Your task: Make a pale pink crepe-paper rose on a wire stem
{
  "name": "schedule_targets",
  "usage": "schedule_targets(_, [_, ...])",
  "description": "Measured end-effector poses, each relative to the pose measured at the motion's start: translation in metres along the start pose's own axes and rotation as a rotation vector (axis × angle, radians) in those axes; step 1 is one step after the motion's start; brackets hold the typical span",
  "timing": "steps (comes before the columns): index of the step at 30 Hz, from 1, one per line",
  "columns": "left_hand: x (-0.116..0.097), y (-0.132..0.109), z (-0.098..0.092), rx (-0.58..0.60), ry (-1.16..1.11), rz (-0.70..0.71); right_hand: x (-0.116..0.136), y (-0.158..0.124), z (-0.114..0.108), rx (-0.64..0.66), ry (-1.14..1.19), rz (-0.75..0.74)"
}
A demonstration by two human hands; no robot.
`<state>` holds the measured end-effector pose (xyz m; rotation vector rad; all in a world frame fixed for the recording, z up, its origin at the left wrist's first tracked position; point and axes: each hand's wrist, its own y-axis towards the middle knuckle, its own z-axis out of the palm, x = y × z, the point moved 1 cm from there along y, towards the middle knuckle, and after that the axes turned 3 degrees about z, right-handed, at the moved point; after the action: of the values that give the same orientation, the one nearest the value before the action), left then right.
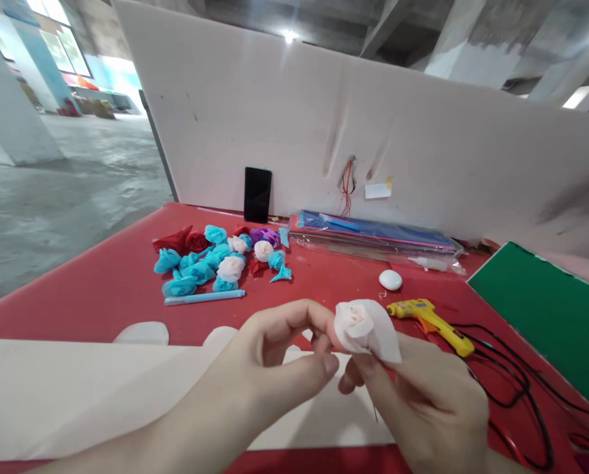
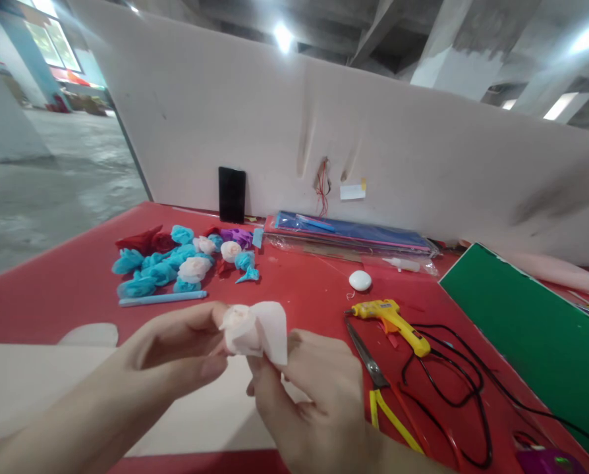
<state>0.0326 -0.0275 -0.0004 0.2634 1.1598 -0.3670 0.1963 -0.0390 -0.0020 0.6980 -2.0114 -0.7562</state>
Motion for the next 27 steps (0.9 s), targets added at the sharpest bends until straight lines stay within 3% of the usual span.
schedule_targets(8, [0.004,-0.004,0.0,0.062,-0.006,0.05,0.003,0.002,0.002,0.111,0.311,0.197])
schedule_targets(21, [0.011,-0.002,-0.004,0.068,-0.125,0.082,0.0,-0.002,0.001,0.174,0.35,0.201])
schedule_targets(24, [0.016,-0.002,-0.007,0.108,-0.097,0.098,0.0,-0.005,0.0,0.219,0.338,0.229])
schedule_targets(27, [0.02,-0.004,-0.008,0.121,-0.036,0.114,0.001,-0.006,0.0,0.184,0.336,0.194])
